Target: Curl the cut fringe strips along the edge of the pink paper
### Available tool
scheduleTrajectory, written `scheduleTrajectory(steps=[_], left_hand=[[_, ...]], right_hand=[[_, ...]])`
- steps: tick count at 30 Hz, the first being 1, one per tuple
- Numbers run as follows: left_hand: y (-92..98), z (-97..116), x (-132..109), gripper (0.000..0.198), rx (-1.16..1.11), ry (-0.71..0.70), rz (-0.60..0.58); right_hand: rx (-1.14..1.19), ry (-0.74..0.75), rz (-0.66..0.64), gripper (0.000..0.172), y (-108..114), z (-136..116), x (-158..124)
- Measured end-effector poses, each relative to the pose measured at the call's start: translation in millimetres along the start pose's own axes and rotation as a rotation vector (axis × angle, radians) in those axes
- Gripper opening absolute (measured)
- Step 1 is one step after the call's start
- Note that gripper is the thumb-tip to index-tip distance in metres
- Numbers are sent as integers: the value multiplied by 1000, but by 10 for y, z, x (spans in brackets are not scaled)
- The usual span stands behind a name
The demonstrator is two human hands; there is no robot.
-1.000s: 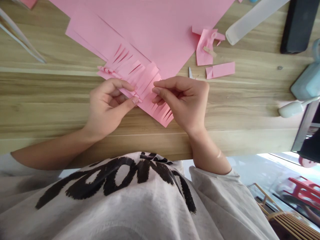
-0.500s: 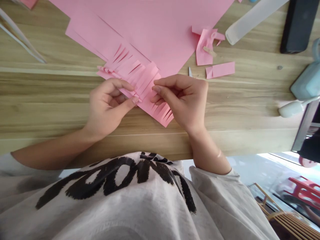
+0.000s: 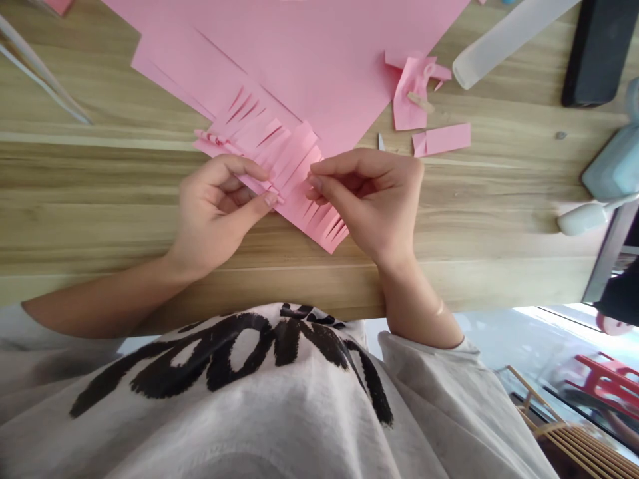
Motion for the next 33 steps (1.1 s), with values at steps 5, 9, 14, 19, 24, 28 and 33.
scheduleTrajectory(steps=[5, 9, 14, 19, 24, 28, 33], left_hand=[[7, -1, -2, 18, -8, 8, 8], [1, -22, -1, 20, 26, 27, -1], [-7, -35, 1, 21, 49, 36, -17], [-6, 5, 1, 19, -13, 14, -12], [1, 7, 0, 17, -31, 29, 7], [-4, -11, 0, 18, -4, 58, 4], [2, 8, 1, 19, -2, 30, 7]], right_hand=[[-11, 32, -2, 26, 6, 0, 16], [-68, 14, -38, 12, 5, 73, 18], [-61, 26, -80, 6, -18, 76, 19], [19, 6, -101, 18, -43, 85, 49], [112, -85, -213, 21, -128, 151, 45], [39, -134, -229, 19, -139, 192, 41], [47, -189, -238, 17, -154, 227, 43]])
Point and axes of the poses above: each hand's wrist, its own x-axis towards the middle knuckle, its own y-axis out of the back of the hand, z = x × y, the point moved 10 cm from there along x, towards the middle knuckle, and after that the axes turned 4 degrees about x, right-handed, at the moved point
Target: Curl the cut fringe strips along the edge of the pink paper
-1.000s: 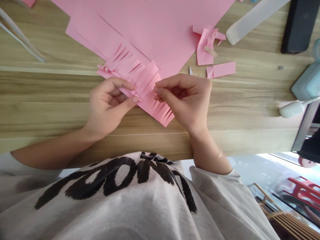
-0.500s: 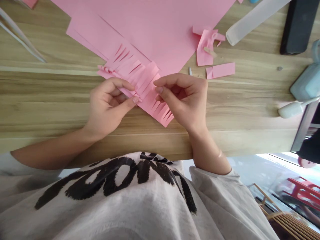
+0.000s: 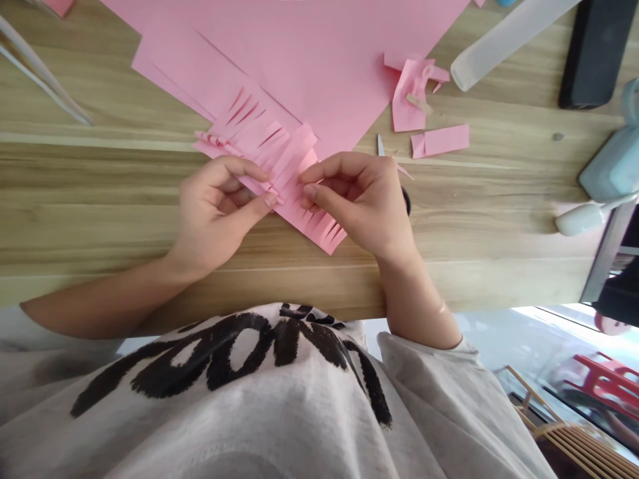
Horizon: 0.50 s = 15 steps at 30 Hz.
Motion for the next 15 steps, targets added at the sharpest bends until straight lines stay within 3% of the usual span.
scheduleTrajectory(steps=[8, 15], left_hand=[[5, 0, 3, 19, 21, -21, 0], [2, 30, 5, 18, 12, -50, -6]], right_hand=[[77, -147, -68, 4, -79, 43, -41], [106, -171, -102, 6, -97, 86, -37]])
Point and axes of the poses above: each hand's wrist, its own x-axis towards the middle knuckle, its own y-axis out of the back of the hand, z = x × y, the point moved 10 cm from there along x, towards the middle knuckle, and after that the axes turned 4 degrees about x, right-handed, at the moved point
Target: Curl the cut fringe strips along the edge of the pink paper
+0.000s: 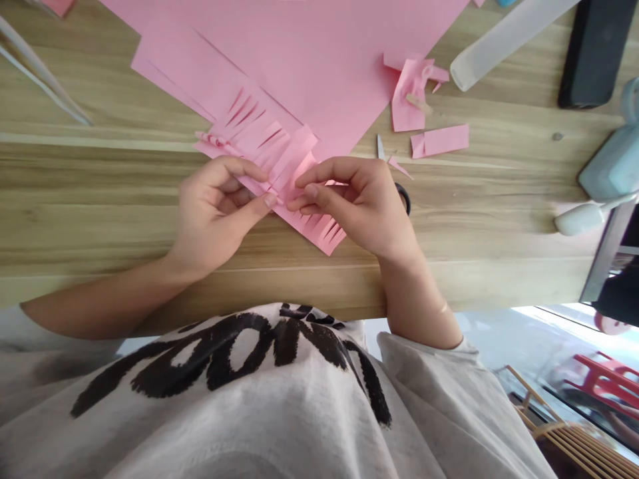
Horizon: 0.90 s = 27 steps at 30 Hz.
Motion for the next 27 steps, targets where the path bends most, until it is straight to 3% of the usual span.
scheduleTrajectory(steps=[8, 16, 27], left_hand=[[-4, -5, -6, 18, 9, -7, -2], [-10, -3, -6, 17, -12, 11, -5], [-6, -31, -5, 18, 26, 51, -7]], right_hand=[[-45, 95, 121, 16, 73, -82, -13], [-304, 198, 227, 16, 175, -167, -52], [-202, 106, 217, 6, 178, -59, -54]])
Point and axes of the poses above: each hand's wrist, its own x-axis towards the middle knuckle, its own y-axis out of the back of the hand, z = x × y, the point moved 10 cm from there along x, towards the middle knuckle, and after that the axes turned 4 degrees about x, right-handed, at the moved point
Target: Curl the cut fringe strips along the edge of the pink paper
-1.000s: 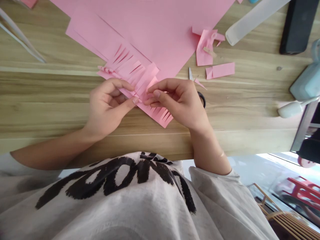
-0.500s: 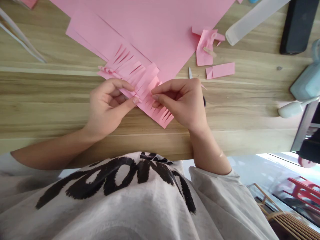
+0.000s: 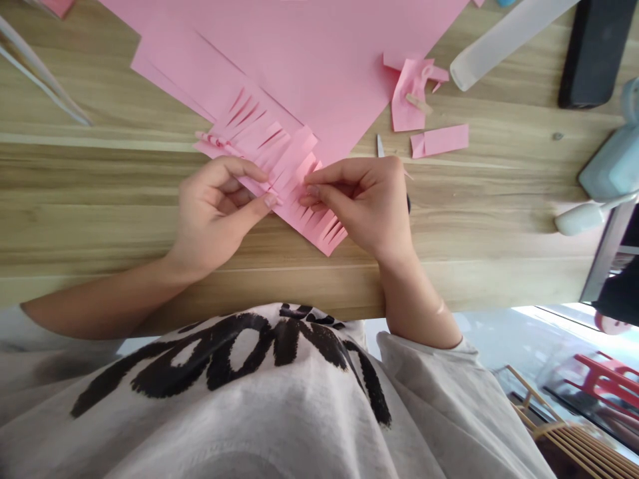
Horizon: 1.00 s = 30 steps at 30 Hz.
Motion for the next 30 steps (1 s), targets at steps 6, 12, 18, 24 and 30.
scheduleTrajectory(steps=[6, 12, 18, 24, 30], left_hand=[[2, 18, -4, 16, -46, 19, 16], [-2, 20, -4, 16, -36, 16, 13], [-10, 2, -4, 18, 20, 11, -10], [0, 14, -2, 17, 17, -10, -4], [5, 13, -3, 16, -1, 0, 7]], right_hand=[[-1, 3, -2, 7, 2, -4, -1], [-101, 61, 29, 19, 30, -99, -1], [-111, 66, 15, 22, -11, -131, 5], [-97, 27, 19, 17, 8, -83, 13], [-89, 45, 53, 15, 39, -107, 6]])
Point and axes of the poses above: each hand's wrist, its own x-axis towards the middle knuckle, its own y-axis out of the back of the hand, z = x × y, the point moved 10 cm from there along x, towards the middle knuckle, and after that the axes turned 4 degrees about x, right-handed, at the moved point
